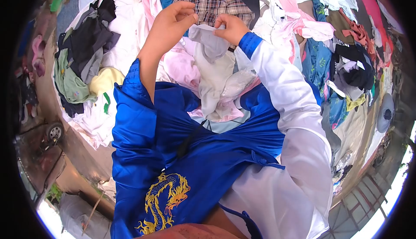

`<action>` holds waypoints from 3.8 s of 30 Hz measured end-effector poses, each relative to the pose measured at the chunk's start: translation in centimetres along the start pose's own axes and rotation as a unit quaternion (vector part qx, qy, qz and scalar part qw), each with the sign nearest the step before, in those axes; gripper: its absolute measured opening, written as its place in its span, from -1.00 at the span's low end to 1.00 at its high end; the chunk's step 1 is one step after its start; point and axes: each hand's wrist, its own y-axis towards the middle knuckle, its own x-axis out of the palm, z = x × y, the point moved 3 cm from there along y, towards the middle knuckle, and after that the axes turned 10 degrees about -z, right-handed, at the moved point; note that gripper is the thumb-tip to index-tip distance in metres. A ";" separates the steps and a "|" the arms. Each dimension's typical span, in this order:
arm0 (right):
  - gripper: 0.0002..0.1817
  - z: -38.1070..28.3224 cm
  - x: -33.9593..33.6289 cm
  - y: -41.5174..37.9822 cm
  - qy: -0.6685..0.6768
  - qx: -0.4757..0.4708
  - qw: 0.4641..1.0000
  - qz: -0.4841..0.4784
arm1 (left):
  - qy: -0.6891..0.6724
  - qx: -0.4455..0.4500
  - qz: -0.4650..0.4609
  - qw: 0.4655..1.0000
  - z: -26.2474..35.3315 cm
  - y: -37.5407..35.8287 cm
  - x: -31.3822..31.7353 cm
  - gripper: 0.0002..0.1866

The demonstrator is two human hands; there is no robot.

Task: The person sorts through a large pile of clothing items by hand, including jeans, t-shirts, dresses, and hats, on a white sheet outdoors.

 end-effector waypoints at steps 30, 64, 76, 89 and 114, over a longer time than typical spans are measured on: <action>-0.33 -2.6 -10.8 -15.3 0.261 0.000 0.963 0.071 | -0.086 0.055 -0.122 0.987 1.8 2.3 11.2 -0.89; -0.42 9.0 -2.5 -2.1 -0.027 0.079 0.987 -0.139 | -0.082 -0.200 0.786 0.580 -11.6 -74.0 -12.2 -0.58; -0.26 14.7 14.7 -10.4 -0.249 0.181 0.895 -0.322 | -0.262 0.153 0.285 0.909 5.9 -8.4 -1.8 -0.85; -0.47 23.3 7.9 -9.5 -0.211 0.274 0.929 -0.127 | -0.278 0.090 0.201 0.935 1.9 -1.1 1.1 -0.88; -0.68 -2.2 -4.8 -14.2 0.088 -0.002 0.981 0.174 | -0.022 0.138 0.149 0.979 3.5 -2.7 5.4 -0.32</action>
